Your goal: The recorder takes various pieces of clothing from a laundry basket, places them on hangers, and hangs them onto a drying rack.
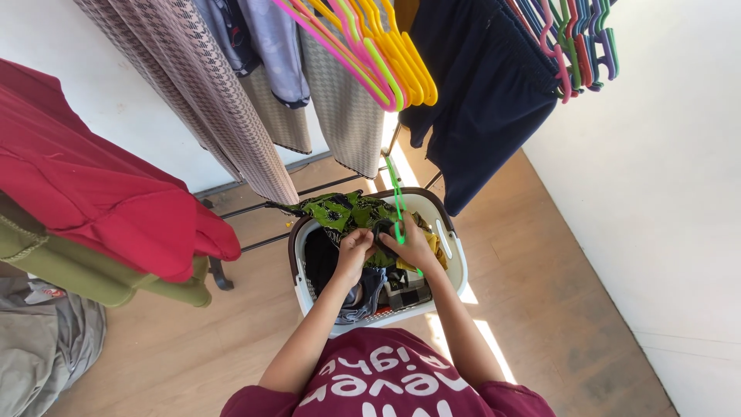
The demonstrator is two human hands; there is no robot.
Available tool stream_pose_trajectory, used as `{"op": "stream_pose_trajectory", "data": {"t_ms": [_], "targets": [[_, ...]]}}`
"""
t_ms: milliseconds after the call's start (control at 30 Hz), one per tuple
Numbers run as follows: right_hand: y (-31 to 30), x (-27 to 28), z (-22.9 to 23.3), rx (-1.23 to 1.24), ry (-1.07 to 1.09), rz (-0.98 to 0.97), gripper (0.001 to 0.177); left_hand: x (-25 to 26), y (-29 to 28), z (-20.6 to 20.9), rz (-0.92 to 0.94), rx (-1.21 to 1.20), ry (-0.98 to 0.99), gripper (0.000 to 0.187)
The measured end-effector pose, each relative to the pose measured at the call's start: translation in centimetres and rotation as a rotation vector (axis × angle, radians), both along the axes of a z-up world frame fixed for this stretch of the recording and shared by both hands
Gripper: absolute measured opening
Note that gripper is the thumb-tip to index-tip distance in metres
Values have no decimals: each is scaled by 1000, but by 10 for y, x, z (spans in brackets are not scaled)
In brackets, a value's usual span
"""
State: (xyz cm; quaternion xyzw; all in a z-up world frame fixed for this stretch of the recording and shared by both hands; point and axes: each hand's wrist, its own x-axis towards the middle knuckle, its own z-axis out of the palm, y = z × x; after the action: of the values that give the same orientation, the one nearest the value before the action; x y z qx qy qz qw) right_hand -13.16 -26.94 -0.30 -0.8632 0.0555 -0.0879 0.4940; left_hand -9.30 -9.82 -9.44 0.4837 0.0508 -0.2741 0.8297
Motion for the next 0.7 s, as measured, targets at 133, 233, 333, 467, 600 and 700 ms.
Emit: {"op": "stream_pose_trajectory", "data": {"t_ms": [133,233,333,467,600,700], "targets": [[-35,-3,-73,-232,-123,-33,72,5,6,-16,192,-375,286,14],[-49,-20,-28,-271,166,-179,54,20,21,-8,261,-415,444,17],[-77,-27,-30,-443,197,-316,43,24,47,28,221,-625,245,12],[-83,-34,15,-422,233,-351,30,14,91,141,-107,-360,101,10],[-101,-46,48,-443,334,-205,40,14,116,162,-657,597,-824,17],[-111,-54,48,-372,346,-6,48,3,95,169,-251,1128,-948,23]]}}
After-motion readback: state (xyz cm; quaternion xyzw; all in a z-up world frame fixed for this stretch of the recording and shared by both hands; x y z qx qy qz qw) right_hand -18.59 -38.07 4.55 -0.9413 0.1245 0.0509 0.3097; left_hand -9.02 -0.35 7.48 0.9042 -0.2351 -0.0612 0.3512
